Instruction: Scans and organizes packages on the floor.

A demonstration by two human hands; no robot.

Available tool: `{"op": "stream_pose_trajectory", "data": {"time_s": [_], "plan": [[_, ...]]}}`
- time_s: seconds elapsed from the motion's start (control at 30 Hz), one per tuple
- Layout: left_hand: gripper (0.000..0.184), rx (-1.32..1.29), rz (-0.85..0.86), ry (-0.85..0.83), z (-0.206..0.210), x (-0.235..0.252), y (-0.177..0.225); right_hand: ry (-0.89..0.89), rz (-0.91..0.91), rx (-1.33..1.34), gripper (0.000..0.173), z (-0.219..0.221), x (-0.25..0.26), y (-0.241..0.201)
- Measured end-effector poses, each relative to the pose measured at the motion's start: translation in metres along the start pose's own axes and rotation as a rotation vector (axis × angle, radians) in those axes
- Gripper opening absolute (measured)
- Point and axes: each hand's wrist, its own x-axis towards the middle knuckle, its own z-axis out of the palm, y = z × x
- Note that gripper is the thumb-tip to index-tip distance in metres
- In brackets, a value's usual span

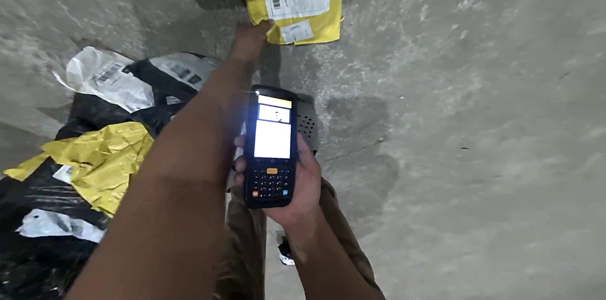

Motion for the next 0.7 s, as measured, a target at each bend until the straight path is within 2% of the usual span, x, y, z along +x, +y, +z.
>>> {"op": "stream_pose_trajectory", "data": {"time_s": [0.1, 0.17, 0.23, 0.33, 0.4, 0.5, 0.7], "plan": [[0.040, -0.300, -0.057, 0.166, 0.033, 0.009, 0.001, 0.025, -0.020, 0.006, 0.072, 0.003, -0.004, -0.007], [0.033, -0.322, -0.012, 0.148, 0.034, 0.004, 0.006, 0.045, -0.020, 0.007, 0.073, 0.004, -0.005, -0.012], [0.032, -0.264, 0.117, 0.173, 0.020, -0.008, 0.017, 0.030, -0.009, 0.004, 0.070, 0.003, -0.004, -0.011], [0.021, -0.206, 0.246, 0.178, -0.018, -0.046, 0.048, -0.012, 0.043, -0.058, 0.066, 0.002, -0.001, -0.003], [0.027, -0.182, 0.275, 0.185, -0.051, -0.069, 0.060, 0.000, 0.092, -0.101, 0.064, 0.002, 0.000, 0.004], [0.038, -0.162, 0.280, 0.187, -0.100, -0.096, 0.069, 0.013, 0.165, -0.140, 0.062, 0.000, 0.000, 0.019], [0.031, -0.130, 0.446, 0.139, -0.176, -0.133, 0.069, 0.013, 0.343, -0.313, 0.066, 0.005, -0.003, 0.049]]}}
